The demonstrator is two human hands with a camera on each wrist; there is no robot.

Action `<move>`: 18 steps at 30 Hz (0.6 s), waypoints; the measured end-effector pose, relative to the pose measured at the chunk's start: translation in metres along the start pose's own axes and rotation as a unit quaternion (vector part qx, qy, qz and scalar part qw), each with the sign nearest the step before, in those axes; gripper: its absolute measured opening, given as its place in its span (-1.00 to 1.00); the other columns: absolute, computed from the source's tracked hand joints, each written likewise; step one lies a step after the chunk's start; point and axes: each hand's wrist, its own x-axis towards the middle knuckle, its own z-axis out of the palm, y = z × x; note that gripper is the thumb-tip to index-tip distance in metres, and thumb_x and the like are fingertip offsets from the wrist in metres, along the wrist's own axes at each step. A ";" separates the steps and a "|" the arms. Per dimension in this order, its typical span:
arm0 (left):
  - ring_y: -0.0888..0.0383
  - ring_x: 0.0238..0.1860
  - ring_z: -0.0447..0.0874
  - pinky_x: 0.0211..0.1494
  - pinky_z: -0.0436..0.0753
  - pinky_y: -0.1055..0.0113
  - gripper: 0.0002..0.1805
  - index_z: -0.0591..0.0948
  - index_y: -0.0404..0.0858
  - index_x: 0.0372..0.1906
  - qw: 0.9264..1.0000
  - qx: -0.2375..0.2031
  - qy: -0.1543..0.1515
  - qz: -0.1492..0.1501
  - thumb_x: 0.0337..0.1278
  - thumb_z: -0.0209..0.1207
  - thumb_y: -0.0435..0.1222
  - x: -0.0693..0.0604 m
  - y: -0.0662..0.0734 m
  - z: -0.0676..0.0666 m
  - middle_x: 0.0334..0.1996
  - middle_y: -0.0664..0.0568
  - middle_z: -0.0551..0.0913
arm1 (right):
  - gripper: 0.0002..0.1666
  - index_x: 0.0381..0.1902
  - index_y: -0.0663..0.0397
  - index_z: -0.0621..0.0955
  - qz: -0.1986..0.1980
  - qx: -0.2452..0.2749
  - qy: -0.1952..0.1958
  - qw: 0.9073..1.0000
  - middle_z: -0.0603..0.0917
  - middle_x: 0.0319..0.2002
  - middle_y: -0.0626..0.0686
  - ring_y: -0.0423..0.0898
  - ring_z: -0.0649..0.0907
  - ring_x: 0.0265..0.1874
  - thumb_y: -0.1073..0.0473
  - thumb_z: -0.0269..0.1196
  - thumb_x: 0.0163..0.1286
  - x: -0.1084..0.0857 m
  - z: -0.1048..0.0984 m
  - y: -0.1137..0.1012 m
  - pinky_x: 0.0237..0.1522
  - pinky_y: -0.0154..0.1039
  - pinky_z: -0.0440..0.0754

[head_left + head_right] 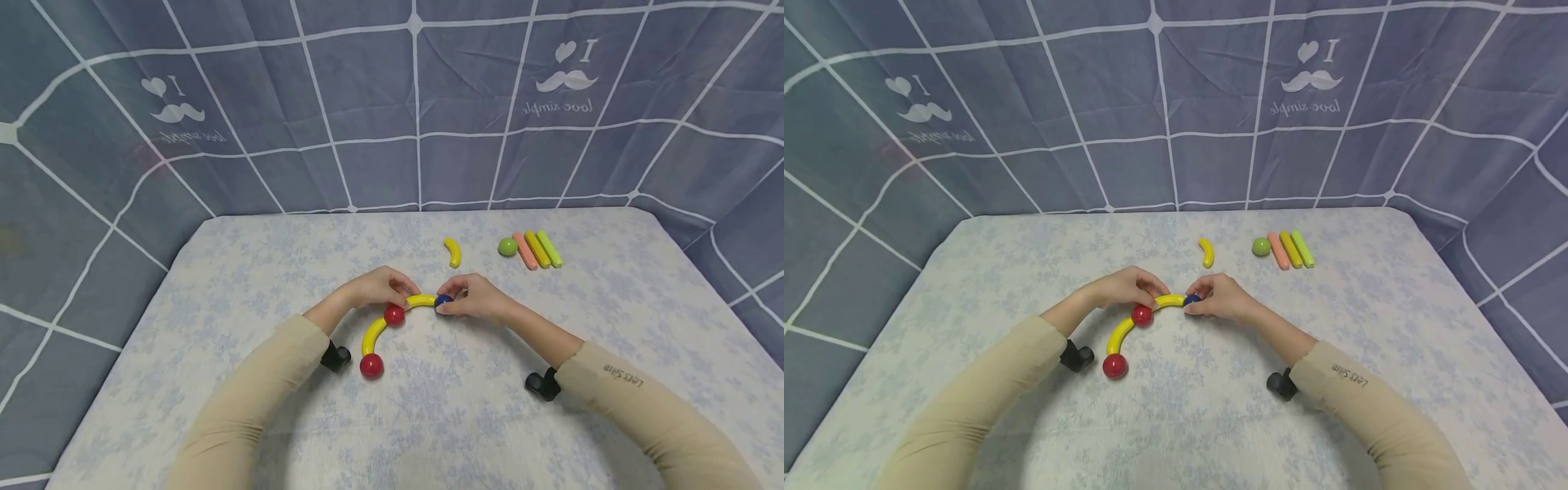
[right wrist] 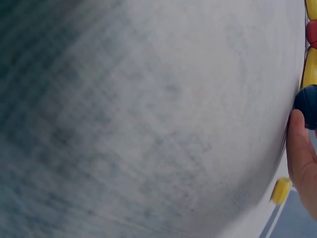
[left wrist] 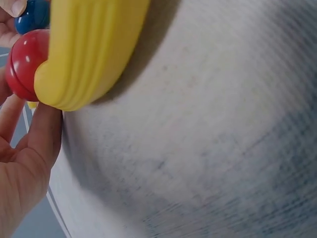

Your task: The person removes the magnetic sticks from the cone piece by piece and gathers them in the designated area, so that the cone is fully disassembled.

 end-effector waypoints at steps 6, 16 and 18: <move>0.19 -0.37 0.47 -0.23 0.48 0.44 -0.70 0.63 -0.38 -0.06 1.000 -0.025 0.011 0.004 0.04 0.23 -0.48 0.000 -0.005 0.001 -0.40 0.02 0.61 | -0.63 -0.08 0.22 0.60 -0.011 -0.016 -0.017 1.000 0.55 -0.27 0.08 -0.11 0.54 -0.44 0.20 0.35 0.15 0.001 -0.004 0.001 -0.38 -0.29 0.53; 0.20 -0.41 0.49 -0.22 0.50 0.45 -0.70 0.63 -0.39 -0.06 0.999 -0.049 0.016 0.010 0.03 0.22 -0.48 0.000 -0.008 0.002 -0.45 0.04 0.64 | -0.61 -0.04 0.22 0.58 -0.049 -0.022 -0.067 0.996 0.62 -0.19 0.08 -0.06 0.56 -0.29 0.19 0.34 0.18 0.003 -0.014 0.002 -0.21 -0.24 0.52; 0.20 -0.42 0.48 -0.23 0.50 0.45 -0.70 0.63 -0.39 -0.06 0.999 -0.049 0.015 0.011 0.02 0.22 -0.49 -0.001 -0.008 0.001 -0.46 0.04 0.64 | -0.60 -0.04 0.22 0.58 -0.054 -0.024 -0.078 0.995 0.62 -0.22 0.07 -0.05 0.55 -0.30 0.18 0.34 0.18 0.004 -0.015 0.003 -0.21 -0.23 0.51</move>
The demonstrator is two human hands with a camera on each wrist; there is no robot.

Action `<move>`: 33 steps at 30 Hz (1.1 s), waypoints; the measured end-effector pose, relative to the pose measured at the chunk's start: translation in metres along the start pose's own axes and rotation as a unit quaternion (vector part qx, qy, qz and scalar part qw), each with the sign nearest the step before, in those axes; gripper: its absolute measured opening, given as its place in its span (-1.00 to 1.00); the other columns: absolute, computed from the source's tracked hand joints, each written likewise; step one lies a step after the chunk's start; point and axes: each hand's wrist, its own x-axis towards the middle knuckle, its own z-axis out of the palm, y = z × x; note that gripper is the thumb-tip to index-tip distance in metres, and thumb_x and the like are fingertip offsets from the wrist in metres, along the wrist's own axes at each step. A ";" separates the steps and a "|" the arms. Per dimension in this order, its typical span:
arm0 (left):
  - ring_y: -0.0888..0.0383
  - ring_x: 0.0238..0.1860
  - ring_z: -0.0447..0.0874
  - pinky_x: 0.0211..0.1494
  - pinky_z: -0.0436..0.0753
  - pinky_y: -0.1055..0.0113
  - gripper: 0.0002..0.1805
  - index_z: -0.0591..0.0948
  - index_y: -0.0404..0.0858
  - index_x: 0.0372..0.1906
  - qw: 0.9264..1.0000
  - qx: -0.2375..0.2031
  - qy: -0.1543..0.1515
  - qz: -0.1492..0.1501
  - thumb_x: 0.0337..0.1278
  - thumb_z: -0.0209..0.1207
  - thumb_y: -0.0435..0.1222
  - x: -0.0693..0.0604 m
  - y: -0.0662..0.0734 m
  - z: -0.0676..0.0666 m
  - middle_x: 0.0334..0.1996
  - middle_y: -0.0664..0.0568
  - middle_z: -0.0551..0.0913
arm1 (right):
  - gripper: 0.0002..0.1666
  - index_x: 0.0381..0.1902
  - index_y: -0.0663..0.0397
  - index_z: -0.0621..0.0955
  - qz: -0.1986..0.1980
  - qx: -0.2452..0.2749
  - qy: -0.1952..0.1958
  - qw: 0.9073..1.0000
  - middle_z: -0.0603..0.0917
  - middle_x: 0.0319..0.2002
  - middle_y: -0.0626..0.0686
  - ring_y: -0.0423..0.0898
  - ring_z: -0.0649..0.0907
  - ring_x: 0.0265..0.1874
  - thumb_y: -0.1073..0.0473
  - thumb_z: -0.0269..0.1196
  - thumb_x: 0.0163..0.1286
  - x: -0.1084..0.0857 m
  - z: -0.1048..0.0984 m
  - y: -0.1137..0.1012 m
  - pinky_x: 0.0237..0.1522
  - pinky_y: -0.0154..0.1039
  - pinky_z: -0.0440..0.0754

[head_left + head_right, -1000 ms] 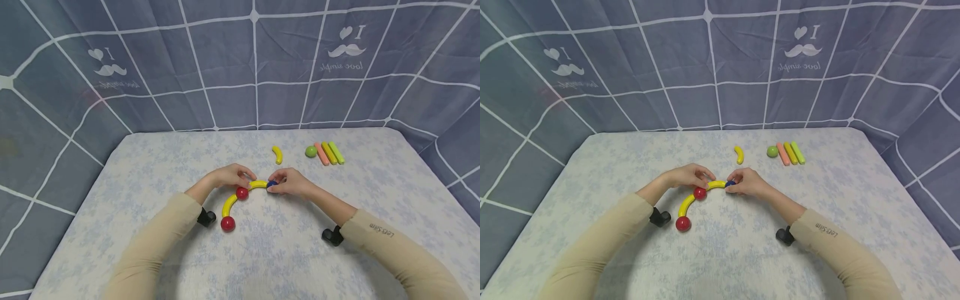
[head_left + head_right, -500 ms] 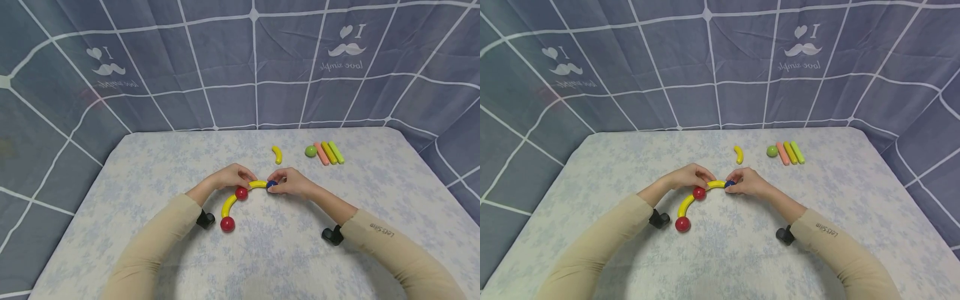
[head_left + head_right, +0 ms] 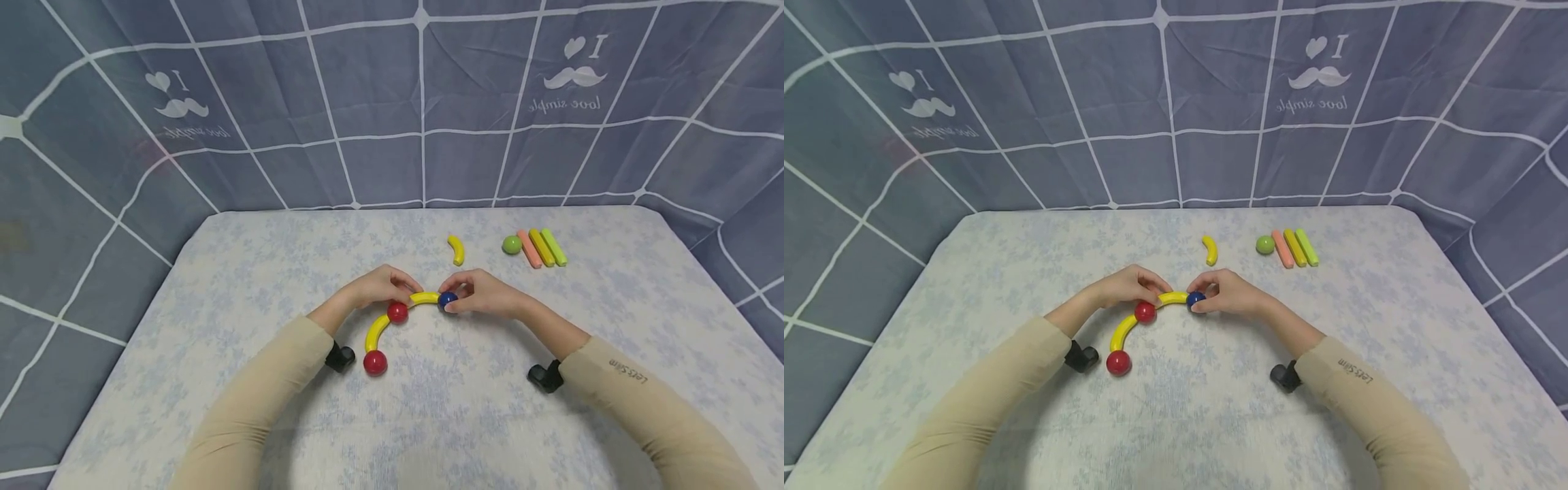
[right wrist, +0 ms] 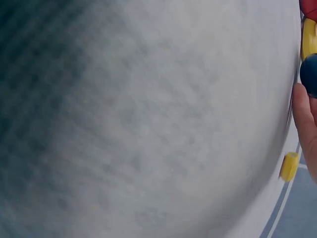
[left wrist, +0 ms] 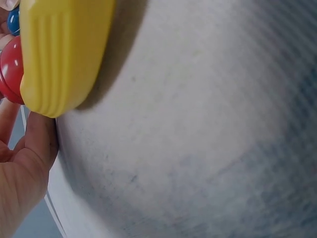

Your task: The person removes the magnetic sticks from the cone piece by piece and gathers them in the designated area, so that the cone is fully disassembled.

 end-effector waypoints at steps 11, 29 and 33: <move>0.23 -0.48 0.46 -0.32 0.46 0.47 -0.71 0.64 -0.43 -0.08 1.000 -0.009 -0.005 0.008 0.01 0.22 -0.51 0.002 0.001 0.002 -0.48 0.05 0.66 | -0.63 -0.07 0.23 0.59 -0.041 -0.029 -0.058 0.997 0.63 -0.23 0.03 -0.05 0.57 -0.30 0.24 0.34 0.15 0.008 -0.010 0.005 -0.23 -0.21 0.54; 0.23 -0.41 0.50 -0.24 0.52 0.45 -0.68 0.61 -0.46 -0.05 1.000 -0.014 -0.018 -0.003 0.01 0.21 -0.53 -0.002 0.003 -0.001 -0.39 0.01 0.66 | -0.62 -0.03 0.18 0.62 -0.015 -0.040 -0.070 0.997 0.64 -0.18 0.03 -0.06 0.52 -0.30 0.20 0.31 0.18 -0.004 -0.027 0.015 -0.22 -0.22 0.51; 0.23 -0.39 0.51 -0.22 0.53 0.44 -0.68 0.61 -0.46 -0.05 1.000 -0.015 -0.017 -0.005 0.00 0.22 -0.53 -0.001 0.003 -0.001 -0.39 0.00 0.66 | -0.59 0.02 0.15 0.60 0.004 -0.035 -0.028 0.999 0.59 -0.10 0.05 -0.02 0.52 -0.21 0.17 0.31 0.19 -0.013 -0.035 0.022 -0.17 -0.18 0.50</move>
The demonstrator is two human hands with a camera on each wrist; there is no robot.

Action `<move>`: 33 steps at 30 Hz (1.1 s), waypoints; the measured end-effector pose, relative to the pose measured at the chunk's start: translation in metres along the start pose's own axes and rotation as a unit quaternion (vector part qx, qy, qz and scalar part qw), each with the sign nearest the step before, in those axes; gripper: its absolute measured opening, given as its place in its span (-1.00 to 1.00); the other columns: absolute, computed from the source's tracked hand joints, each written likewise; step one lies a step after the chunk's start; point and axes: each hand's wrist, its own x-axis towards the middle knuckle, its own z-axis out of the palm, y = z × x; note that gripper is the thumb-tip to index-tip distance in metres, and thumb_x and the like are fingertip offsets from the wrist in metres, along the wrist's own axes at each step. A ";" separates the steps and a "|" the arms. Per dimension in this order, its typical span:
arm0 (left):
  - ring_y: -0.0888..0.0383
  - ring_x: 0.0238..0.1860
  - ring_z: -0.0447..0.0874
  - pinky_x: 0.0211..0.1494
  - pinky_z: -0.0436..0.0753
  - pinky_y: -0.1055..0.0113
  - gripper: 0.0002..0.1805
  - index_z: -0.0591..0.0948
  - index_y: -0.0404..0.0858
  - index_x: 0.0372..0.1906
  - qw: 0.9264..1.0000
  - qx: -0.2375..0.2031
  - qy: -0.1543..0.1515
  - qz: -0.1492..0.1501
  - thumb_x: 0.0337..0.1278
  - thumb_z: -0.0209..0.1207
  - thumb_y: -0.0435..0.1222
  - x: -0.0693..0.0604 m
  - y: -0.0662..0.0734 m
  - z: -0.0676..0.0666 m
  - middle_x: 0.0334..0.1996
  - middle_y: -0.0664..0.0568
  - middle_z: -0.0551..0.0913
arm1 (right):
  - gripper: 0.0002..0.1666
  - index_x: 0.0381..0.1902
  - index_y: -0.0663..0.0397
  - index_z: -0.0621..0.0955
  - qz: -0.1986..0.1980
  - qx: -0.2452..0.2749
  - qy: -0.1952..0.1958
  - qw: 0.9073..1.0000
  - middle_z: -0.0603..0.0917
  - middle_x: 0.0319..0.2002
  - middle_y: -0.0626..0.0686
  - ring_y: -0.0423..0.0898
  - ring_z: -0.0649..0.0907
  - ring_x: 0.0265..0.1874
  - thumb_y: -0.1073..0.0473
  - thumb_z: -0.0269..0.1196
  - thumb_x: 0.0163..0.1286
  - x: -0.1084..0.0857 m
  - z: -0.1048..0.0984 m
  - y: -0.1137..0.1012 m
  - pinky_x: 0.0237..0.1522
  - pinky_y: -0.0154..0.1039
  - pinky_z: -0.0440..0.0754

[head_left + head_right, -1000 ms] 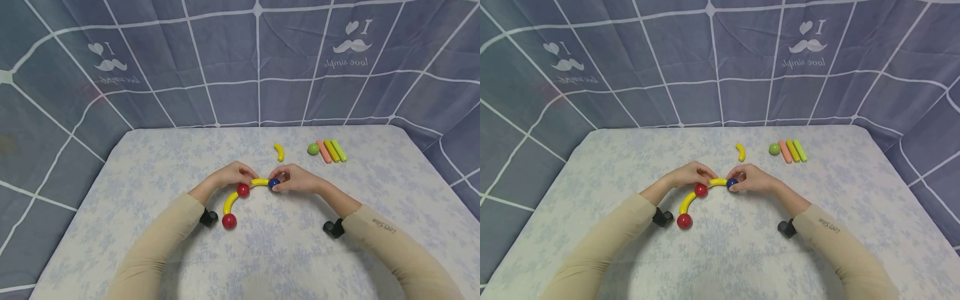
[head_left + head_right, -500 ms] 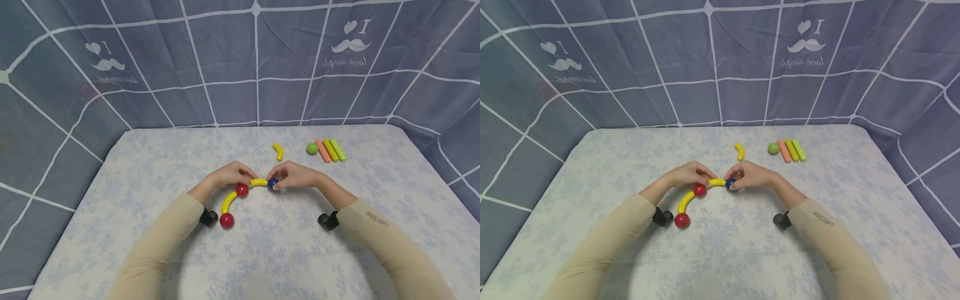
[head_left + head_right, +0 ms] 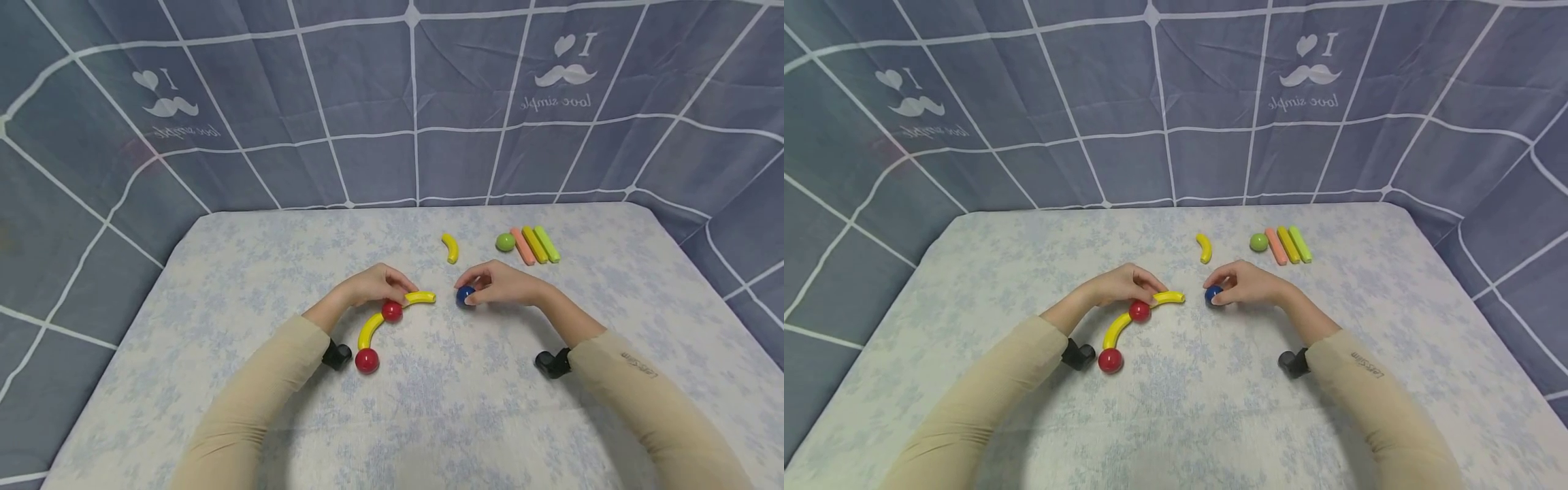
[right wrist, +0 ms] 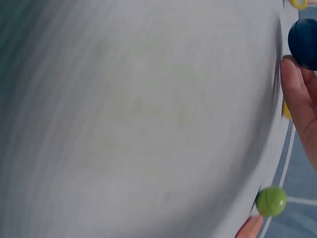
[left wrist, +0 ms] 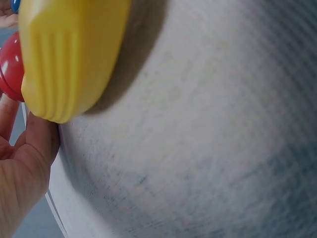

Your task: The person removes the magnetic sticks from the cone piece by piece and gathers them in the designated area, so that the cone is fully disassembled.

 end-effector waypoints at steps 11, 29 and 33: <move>0.24 -0.38 0.51 -0.25 0.52 0.46 -0.67 0.62 -0.44 -0.05 1.000 0.004 0.005 -0.005 -0.02 0.24 -0.53 0.001 -0.002 0.000 -0.39 0.02 0.66 | -0.51 0.05 0.27 0.55 0.025 0.004 0.090 0.996 0.57 -0.05 0.19 -0.02 0.53 -0.23 0.15 0.33 0.20 -0.020 -0.015 0.012 -0.25 -0.27 0.53; 0.24 -0.41 0.49 -0.27 0.51 0.46 -0.67 0.62 -0.44 -0.05 1.000 0.003 0.007 -0.004 0.00 0.23 -0.52 -0.001 0.000 0.001 -0.38 -0.04 0.65 | -0.48 0.08 0.31 0.50 0.068 -0.010 0.247 0.967 0.48 -0.03 0.27 0.05 0.49 -0.14 0.14 0.31 0.23 -0.034 -0.033 0.030 -0.32 -0.41 0.54; 0.24 -0.40 0.48 -0.28 0.50 0.47 -0.67 0.61 -0.44 -0.05 1.000 0.001 0.007 -0.008 0.00 0.22 -0.52 -0.001 0.000 0.001 -0.38 -0.03 0.64 | -0.52 0.06 0.29 0.52 0.080 -0.030 0.275 0.958 0.49 -0.07 0.27 0.10 0.50 -0.12 0.15 0.30 0.23 -0.034 -0.033 0.031 -0.35 -0.40 0.53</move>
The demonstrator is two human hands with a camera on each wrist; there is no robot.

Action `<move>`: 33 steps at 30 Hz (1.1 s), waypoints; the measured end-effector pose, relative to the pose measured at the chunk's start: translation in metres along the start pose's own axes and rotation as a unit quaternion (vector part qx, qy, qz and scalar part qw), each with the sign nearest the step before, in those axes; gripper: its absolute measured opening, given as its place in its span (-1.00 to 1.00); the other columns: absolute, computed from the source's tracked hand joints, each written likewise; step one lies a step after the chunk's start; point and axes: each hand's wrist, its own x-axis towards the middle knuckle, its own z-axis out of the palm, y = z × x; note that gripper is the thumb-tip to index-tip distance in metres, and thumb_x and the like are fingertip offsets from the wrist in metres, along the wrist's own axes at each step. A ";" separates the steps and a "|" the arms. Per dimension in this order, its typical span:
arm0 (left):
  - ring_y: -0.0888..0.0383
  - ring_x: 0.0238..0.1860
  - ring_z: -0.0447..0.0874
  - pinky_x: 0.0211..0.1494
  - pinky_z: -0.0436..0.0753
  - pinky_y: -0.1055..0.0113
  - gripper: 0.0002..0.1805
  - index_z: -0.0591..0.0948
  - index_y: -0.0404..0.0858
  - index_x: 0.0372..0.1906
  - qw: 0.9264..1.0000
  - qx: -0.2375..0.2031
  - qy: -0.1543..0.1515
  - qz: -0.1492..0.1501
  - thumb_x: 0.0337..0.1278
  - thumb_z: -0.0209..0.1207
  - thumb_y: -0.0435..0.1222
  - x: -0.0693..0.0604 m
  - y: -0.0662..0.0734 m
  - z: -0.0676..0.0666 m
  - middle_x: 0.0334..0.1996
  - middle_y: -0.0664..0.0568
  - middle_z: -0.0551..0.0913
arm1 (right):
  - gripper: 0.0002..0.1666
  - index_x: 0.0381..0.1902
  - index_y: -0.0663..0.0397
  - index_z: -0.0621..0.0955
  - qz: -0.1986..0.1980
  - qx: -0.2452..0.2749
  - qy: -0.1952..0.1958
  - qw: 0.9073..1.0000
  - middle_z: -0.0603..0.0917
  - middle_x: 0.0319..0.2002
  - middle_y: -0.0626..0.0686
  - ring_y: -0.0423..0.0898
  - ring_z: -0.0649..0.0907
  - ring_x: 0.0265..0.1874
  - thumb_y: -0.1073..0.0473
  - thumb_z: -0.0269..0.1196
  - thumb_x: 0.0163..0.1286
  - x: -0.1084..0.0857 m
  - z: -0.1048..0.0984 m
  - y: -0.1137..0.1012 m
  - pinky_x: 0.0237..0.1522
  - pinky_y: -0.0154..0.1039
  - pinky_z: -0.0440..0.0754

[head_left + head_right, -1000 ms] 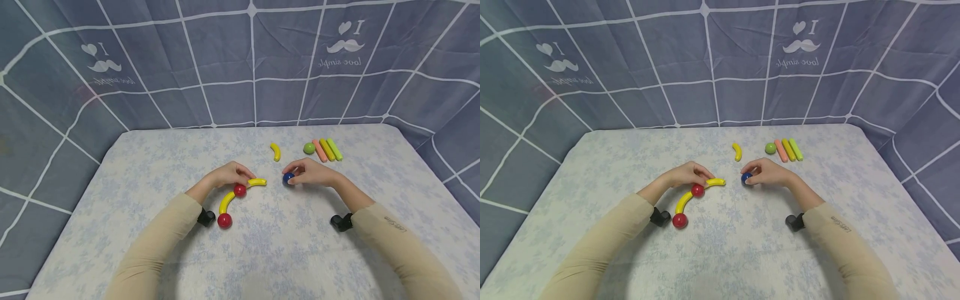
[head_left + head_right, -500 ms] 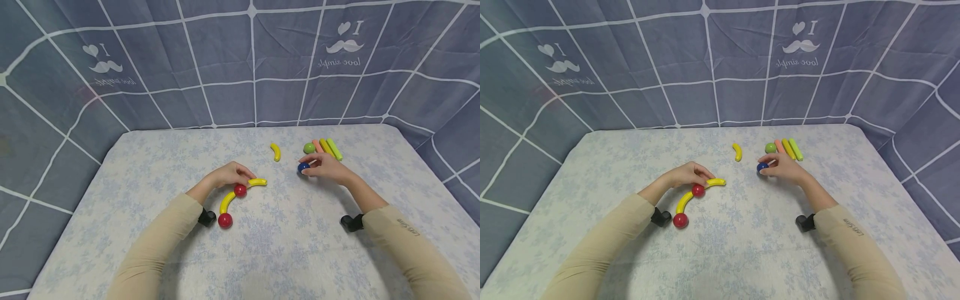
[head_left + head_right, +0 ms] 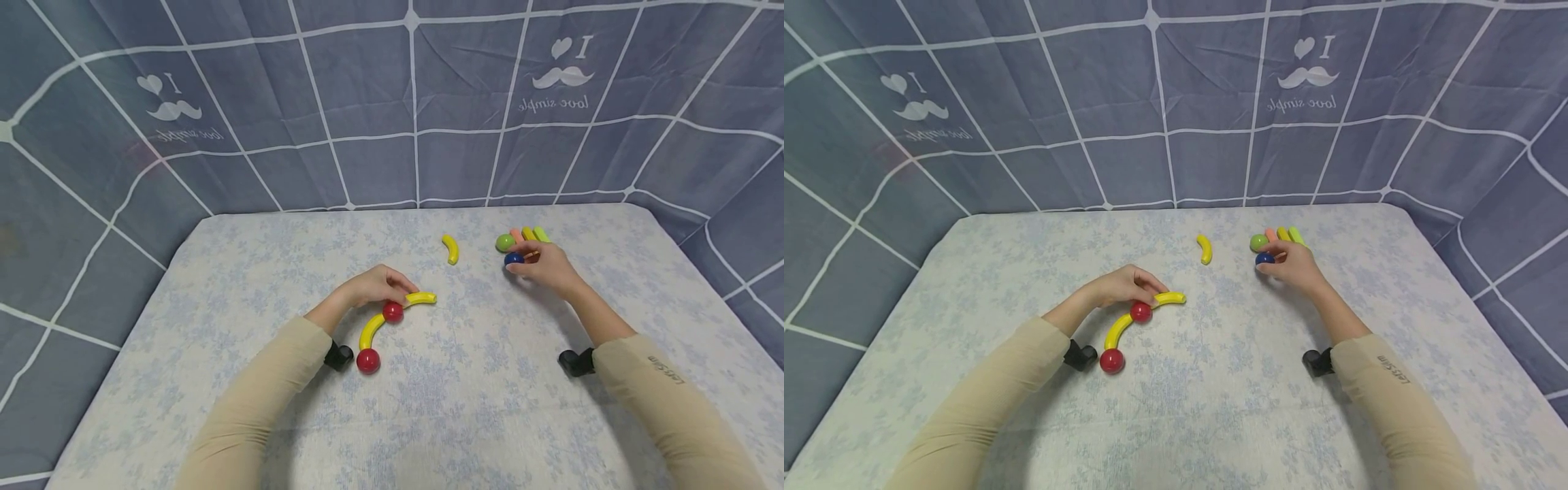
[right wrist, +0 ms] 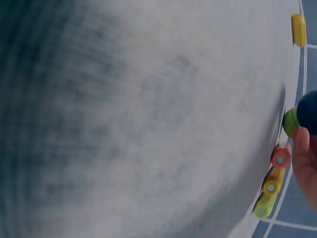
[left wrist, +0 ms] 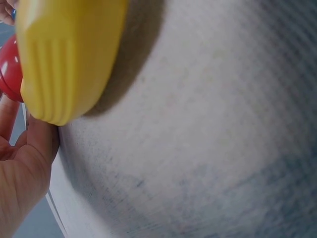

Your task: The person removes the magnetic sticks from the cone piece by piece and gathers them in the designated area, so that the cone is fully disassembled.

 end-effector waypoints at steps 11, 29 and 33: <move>0.25 -0.42 0.48 -0.29 0.49 0.48 -0.68 0.62 -0.45 -0.05 1.000 -0.001 0.006 0.003 0.00 0.23 -0.52 0.001 -0.003 0.000 -0.39 -0.02 0.64 | -0.56 0.00 0.33 0.53 -0.016 -0.047 0.051 0.997 0.53 -0.10 0.30 0.14 0.52 -0.13 0.21 0.31 0.20 0.006 0.003 -0.002 -0.28 -0.30 0.50; 0.22 -0.40 0.52 -0.26 0.53 0.45 -0.68 0.63 -0.42 -0.06 1.000 0.000 0.011 -0.011 -0.01 0.23 -0.54 0.000 -0.001 0.001 -0.38 0.00 0.65 | -0.59 -0.01 0.32 0.54 -0.011 -0.068 0.040 0.997 0.55 -0.12 0.29 0.12 0.51 -0.17 0.26 0.31 0.18 0.013 0.006 -0.004 -0.41 -0.29 0.50; 0.21 -0.39 0.50 -0.25 0.52 0.45 -0.69 0.64 -0.41 -0.07 1.000 0.002 0.014 -0.006 -0.01 0.23 -0.53 0.002 -0.001 0.001 -0.39 0.01 0.64 | -0.59 -0.03 0.33 0.55 -0.015 -0.075 0.044 0.996 0.55 -0.13 0.30 0.13 0.51 -0.18 0.27 0.31 0.17 0.014 0.005 -0.003 -0.38 -0.25 0.49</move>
